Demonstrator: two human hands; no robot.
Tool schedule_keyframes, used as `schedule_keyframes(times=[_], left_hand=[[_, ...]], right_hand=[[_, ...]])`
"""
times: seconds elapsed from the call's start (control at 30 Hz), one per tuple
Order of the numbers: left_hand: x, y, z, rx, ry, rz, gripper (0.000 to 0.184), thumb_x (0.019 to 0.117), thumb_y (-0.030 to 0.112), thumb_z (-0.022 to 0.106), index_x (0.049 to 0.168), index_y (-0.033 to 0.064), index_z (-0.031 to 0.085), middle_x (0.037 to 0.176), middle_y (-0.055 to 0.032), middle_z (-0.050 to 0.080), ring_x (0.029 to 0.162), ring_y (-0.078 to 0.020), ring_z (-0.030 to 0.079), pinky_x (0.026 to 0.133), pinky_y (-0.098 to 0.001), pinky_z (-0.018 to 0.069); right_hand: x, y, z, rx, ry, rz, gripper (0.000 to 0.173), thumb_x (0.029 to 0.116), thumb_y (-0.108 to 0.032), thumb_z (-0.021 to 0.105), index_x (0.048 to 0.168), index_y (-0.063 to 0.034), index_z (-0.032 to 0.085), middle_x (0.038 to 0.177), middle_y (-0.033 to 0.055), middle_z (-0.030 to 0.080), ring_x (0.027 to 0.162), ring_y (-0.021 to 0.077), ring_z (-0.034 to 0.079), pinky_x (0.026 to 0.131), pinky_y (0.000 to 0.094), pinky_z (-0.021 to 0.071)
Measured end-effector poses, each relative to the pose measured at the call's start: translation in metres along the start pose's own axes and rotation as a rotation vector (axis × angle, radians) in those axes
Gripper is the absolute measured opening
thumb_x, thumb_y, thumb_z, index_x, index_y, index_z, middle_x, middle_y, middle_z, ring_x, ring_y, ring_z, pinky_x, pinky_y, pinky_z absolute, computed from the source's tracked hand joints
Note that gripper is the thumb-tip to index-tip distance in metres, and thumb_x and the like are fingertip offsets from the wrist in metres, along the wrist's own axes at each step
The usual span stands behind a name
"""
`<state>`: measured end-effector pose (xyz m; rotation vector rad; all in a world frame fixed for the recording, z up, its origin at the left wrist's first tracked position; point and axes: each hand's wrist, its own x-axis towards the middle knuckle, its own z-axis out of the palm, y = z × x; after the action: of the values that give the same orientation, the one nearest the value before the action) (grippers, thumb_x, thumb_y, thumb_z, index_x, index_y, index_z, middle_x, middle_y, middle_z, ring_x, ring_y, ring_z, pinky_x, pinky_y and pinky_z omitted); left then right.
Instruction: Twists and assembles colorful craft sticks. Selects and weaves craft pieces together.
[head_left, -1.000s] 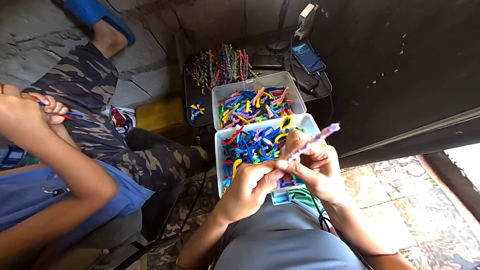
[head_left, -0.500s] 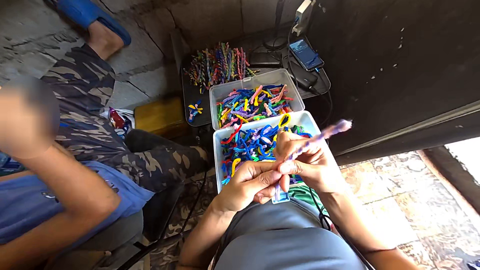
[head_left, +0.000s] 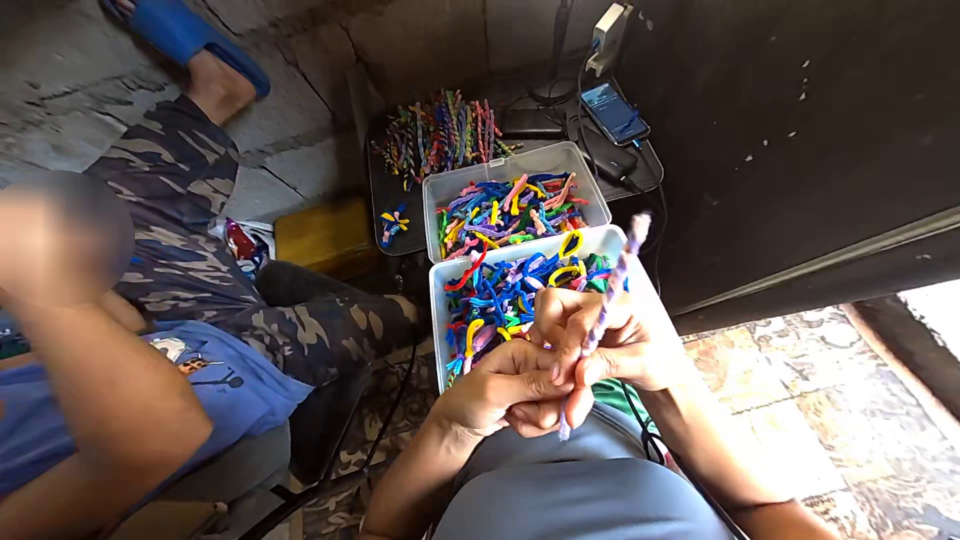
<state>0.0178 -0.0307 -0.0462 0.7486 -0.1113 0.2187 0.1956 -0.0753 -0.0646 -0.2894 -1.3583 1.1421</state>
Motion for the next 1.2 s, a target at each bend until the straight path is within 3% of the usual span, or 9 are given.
schedule_keyframes(times=[0.13,0.27,0.4,0.47,0.57,0.7,0.87,1.0,1.2], left_hand=[[0.003,-0.005,0.002,0.015,0.017,0.039,0.022,0.1053,0.026,0.056,0.101,0.0147,0.074,0.07,0.0188,0.063,0.056,0.0159,0.048,0.049,-0.0044,0.0341],[0.0,-0.007,0.006,0.599,0.27,0.227,0.025,0.1091,0.022,0.048,0.097,0.0131,0.067,0.074,0.0198,0.058,0.06,0.0168,0.042,0.052,-0.0041,0.0324],[0.003,-0.022,0.006,1.614,0.688,0.439,0.027,0.1022,0.008,0.051,0.086,-0.0072,0.066,0.064,-0.0075,0.06,0.058,-0.004,0.056,0.059,-0.0156,0.0463],[0.0,-0.022,0.005,1.46,0.656,0.402,0.026,0.103,0.007,0.05,0.086,-0.006,0.066,0.064,-0.0034,0.057,0.058,-0.0002,0.052,0.058,-0.013,0.044],[-0.008,-0.005,0.006,0.578,0.338,0.197,0.026,0.1088,0.02,0.047,0.095,0.0133,0.068,0.068,0.0197,0.054,0.055,0.0156,0.041,0.049,-0.0046,0.0322],[-0.007,-0.001,0.002,-0.038,0.057,0.008,0.018,0.1039,0.026,0.058,0.097,0.0197,0.073,0.069,0.0197,0.061,0.055,0.0144,0.048,0.048,-0.0052,0.0352],[-0.002,-0.011,0.004,0.355,0.149,0.111,0.026,0.109,0.025,0.048,0.095,0.0148,0.068,0.068,0.0201,0.055,0.057,0.0162,0.042,0.05,-0.0048,0.0312],[0.001,-0.038,0.003,1.335,0.458,0.281,0.028,0.1061,0.009,0.047,0.091,-0.0057,0.065,0.067,-0.0056,0.059,0.058,-0.0021,0.051,0.058,-0.0153,0.0431],[-0.007,-0.014,-0.002,0.647,0.349,0.151,0.028,0.1094,0.015,0.041,0.094,0.0119,0.064,0.068,0.0198,0.049,0.055,0.0146,0.038,0.049,-0.0056,0.0306]], right_hand=[[-0.005,-0.009,0.008,-0.186,0.187,0.004,0.01,0.0949,-0.022,0.074,0.087,-0.0162,0.073,0.091,-0.0129,0.064,0.096,-0.0053,0.059,0.086,0.0137,0.0484],[-0.005,-0.009,0.023,-0.424,0.394,0.015,0.02,0.0951,-0.017,0.072,0.077,-0.014,0.063,0.084,-0.0102,0.058,0.082,-0.0065,0.057,0.074,0.0102,0.0499],[-0.003,0.004,0.026,-0.84,0.497,-0.055,0.025,0.0952,-0.018,0.069,0.074,-0.0085,0.06,0.078,-0.0048,0.055,0.082,-0.003,0.053,0.074,0.0111,0.0448],[-0.002,0.003,0.023,-0.852,0.462,-0.004,0.027,0.0948,-0.02,0.069,0.072,-0.0086,0.059,0.077,-0.0049,0.052,0.081,-0.0024,0.051,0.073,0.0113,0.0417],[-0.002,-0.008,0.014,-0.486,0.288,0.127,0.018,0.0967,-0.026,0.069,0.084,-0.0148,0.063,0.088,-0.0122,0.06,0.09,-0.0071,0.057,0.081,0.0114,0.049],[0.0,-0.004,0.01,-0.122,0.042,0.04,0.014,0.1,-0.026,0.067,0.105,-0.0142,0.071,0.102,-0.0114,0.066,0.104,-0.0046,0.058,0.092,0.0153,0.0487],[-0.004,-0.009,0.013,-0.297,0.22,-0.004,0.013,0.0954,-0.022,0.073,0.085,-0.0151,0.069,0.084,-0.0124,0.063,0.089,-0.0061,0.057,0.082,0.0123,0.0465],[-0.004,-0.007,0.008,-0.353,0.429,0.125,0.018,0.091,-0.021,0.076,0.075,-0.0193,0.068,0.078,-0.0132,0.063,0.071,-0.0059,0.059,0.065,0.0113,0.0513],[-0.004,-0.01,-0.011,-0.179,0.14,0.182,0.023,0.0957,-0.04,0.07,0.105,-0.0192,0.073,0.099,-0.0143,0.07,0.091,-0.0048,0.064,0.08,0.0155,0.0548]])
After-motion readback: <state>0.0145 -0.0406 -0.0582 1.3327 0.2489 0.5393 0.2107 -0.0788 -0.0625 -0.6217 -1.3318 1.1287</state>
